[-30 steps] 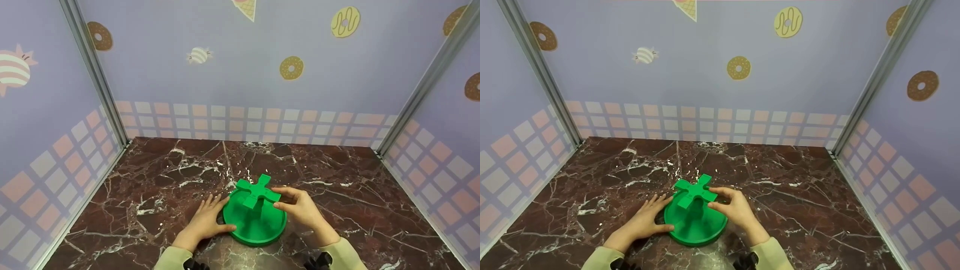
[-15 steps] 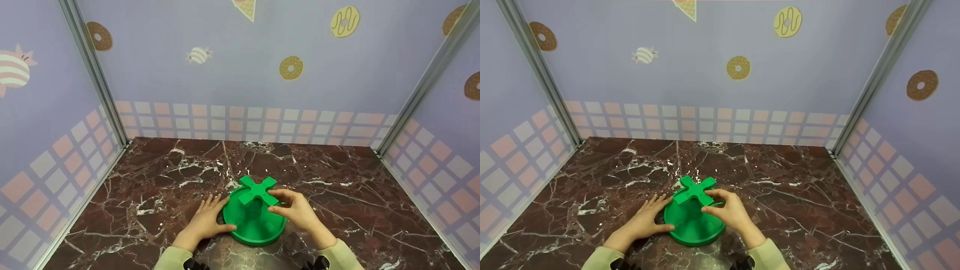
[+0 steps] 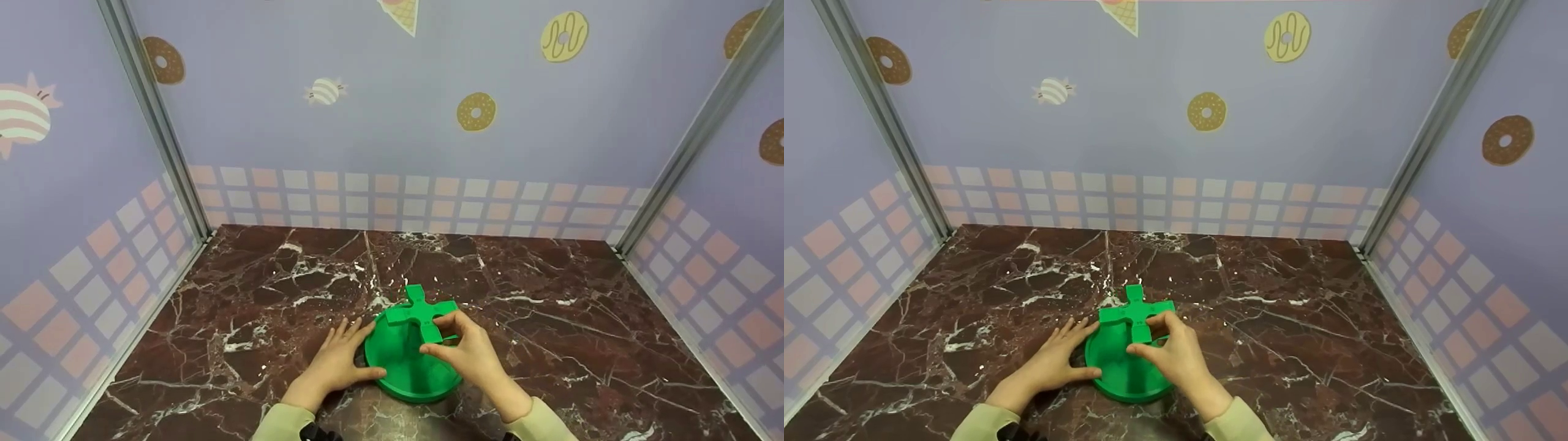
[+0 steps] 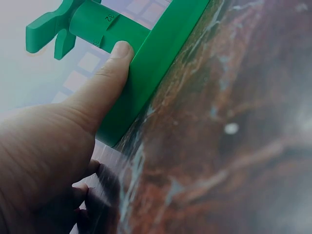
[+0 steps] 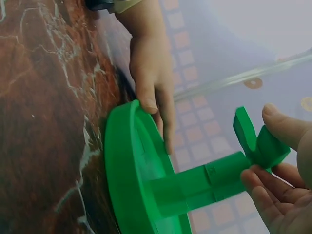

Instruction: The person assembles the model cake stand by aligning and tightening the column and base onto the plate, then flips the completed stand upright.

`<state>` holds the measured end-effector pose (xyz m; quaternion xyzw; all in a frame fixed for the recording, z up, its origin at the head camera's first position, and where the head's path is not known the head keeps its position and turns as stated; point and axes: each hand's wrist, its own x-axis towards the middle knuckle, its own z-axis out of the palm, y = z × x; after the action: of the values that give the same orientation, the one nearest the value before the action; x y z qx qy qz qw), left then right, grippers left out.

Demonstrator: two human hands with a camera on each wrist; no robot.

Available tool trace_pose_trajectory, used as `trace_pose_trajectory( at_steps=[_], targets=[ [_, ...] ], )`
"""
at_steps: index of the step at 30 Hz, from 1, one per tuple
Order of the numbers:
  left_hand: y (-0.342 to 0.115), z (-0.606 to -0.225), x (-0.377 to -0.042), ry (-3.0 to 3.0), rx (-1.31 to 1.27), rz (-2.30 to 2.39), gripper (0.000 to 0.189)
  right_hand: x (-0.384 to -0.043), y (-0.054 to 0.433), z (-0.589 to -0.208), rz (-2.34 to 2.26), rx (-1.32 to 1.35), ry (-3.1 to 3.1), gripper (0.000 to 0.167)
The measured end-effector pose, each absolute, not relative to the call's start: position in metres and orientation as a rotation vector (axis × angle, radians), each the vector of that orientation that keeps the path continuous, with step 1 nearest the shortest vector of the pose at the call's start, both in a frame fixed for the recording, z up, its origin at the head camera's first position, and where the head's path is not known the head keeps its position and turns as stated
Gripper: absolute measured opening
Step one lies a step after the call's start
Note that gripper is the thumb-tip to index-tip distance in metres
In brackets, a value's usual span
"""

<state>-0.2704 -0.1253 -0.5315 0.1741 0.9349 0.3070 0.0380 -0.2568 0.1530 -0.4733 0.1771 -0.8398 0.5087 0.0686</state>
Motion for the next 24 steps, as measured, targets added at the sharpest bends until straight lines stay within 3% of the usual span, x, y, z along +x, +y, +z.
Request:
trace_pose_trajectory(
  at_steps=[11,18,24],
  targets=[
    [-0.126,-0.532,-0.27,2.868,0.542,0.947,0.104,-0.254,0.163,-0.463,1.371,0.539,-2.497,0.044],
    [-0.125,-0.532,-0.27,2.874,0.55,0.948,0.103,-0.277,0.188,-0.457,1.494,0.462,-2.359,0.033],
    [-0.125,-0.532,-0.27,2.883,0.55,0.941,0.105,-0.305,0.202,-0.472,1.776,0.606,-2.402,0.048]
  ],
)
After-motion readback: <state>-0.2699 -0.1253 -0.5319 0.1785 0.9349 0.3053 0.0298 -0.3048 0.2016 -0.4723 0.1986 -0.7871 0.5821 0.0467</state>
